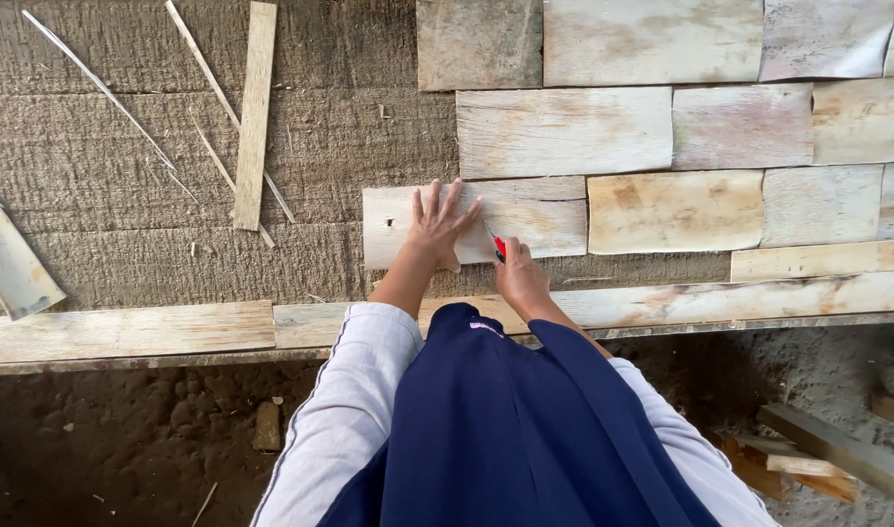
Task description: The person uses a red utility knife to cut thin strips from a wooden plank placed on a workbench. They repeatedly score and snap off narrow pieces, then move the plank to continue cutting.
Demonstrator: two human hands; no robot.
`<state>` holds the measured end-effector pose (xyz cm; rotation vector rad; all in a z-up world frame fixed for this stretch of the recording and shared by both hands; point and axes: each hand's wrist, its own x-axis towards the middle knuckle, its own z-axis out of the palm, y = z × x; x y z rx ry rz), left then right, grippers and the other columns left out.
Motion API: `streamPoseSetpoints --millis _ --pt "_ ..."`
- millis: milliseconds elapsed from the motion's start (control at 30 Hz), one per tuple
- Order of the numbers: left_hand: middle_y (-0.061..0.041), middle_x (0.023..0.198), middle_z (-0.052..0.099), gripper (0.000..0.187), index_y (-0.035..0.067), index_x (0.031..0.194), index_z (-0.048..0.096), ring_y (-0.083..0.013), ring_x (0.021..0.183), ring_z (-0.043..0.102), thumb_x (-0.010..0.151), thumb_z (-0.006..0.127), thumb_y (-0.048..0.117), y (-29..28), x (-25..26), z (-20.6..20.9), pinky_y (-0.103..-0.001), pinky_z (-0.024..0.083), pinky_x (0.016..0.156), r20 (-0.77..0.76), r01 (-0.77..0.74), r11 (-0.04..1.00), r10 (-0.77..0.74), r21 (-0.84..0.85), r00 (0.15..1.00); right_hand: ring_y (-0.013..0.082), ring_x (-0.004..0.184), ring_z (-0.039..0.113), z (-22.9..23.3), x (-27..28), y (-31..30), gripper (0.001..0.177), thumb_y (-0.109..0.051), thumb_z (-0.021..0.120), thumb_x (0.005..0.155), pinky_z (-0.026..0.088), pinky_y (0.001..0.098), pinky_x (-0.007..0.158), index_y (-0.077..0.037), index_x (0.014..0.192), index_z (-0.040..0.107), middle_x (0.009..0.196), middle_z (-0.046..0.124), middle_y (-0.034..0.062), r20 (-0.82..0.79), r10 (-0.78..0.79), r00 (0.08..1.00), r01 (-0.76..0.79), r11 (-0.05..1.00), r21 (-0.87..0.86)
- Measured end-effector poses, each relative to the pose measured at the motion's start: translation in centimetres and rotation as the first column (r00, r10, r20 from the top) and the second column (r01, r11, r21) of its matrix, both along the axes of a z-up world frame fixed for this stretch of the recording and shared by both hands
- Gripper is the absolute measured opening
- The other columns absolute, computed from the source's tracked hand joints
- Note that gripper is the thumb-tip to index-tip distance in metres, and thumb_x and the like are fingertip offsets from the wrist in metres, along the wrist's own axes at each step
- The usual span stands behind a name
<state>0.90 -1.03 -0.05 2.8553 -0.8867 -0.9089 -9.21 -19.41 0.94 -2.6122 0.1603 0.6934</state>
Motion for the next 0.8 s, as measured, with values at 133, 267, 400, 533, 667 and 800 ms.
streamPoseSetpoints --millis 133,267,400,533,667,800 --pt "-0.013 0.173 -0.007 0.140 0.039 0.166 0.006 -0.0476 0.155 -0.003 0.051 0.086 0.046 -0.2 0.2 -0.2 -0.069 0.004 0.119 -0.017 0.001 1.000 -0.001 0.001 1.000 0.0554 0.084 0.069 -0.2 -0.1 -0.1 0.029 -0.023 0.055 0.101 0.058 0.0634 0.071 -0.009 0.121 0.039 0.112 0.056 0.0216 0.008 0.008 1.000 -0.008 1.000 -0.009" --pt "-0.014 0.173 -0.006 0.141 0.039 0.166 0.007 -0.0482 0.155 -0.002 0.050 0.087 0.045 -0.2 0.5 -0.4 -0.069 0.004 0.120 -0.016 0.002 1.000 -0.002 -0.004 1.000 0.0557 0.085 0.069 -0.3 0.2 -0.1 0.031 -0.024 0.055 0.101 0.057 0.0644 0.073 -0.009 0.122 0.038 0.112 0.057 0.0215 -0.006 -0.005 1.000 0.005 1.000 -0.012" --pt "-0.014 0.173 -0.009 0.142 0.039 0.166 0.007 -0.0479 0.155 -0.005 0.051 0.089 0.046 -0.2 0.5 0.2 -0.068 0.003 0.121 -0.039 -0.010 1.000 0.010 0.001 0.999 0.0544 0.087 0.069 -0.8 0.3 -0.2 0.031 -0.026 0.055 0.100 0.057 0.0634 0.074 -0.010 0.122 0.038 0.112 0.057 0.0201 -0.029 -0.005 1.000 0.004 1.000 -0.028" --pt "-0.014 0.173 -0.011 0.141 0.038 0.166 0.007 -0.0483 0.155 -0.007 0.052 0.089 0.043 -0.2 0.6 0.2 -0.068 0.002 0.120 -0.049 -0.015 1.000 0.015 -0.005 0.999 0.0534 0.087 0.070 -1.0 0.4 -0.2 0.032 -0.027 0.055 0.100 0.057 0.0623 0.075 -0.011 0.122 0.038 0.112 0.057 0.0188 -0.043 -0.017 0.999 0.015 0.999 -0.031" --pt "-0.014 0.173 -0.012 0.140 0.039 0.166 0.008 -0.0474 0.155 -0.008 0.052 0.089 0.043 -0.2 0.7 0.2 -0.068 0.000 0.120 -0.044 -0.017 1.000 0.017 0.000 0.999 0.0530 0.089 0.070 -0.6 0.6 -0.1 0.031 -0.026 0.054 0.100 0.057 0.0624 0.075 -0.012 0.122 0.038 0.113 0.057 0.0191 -0.066 -0.017 0.998 0.015 0.999 -0.034" --pt "-0.014 0.173 -0.013 0.139 0.039 0.166 0.007 -0.0464 0.155 -0.008 0.052 0.088 0.043 -0.4 0.8 -0.1 -0.067 0.000 0.120 -0.037 -0.021 1.000 0.021 0.002 0.999 0.0519 0.089 0.071 -0.2 0.8 -0.1 0.029 -0.024 0.054 0.100 0.058 0.0613 0.075 -0.011 0.121 0.039 0.112 0.058 0.0188 -0.057 -0.013 0.998 0.011 0.999 -0.032"
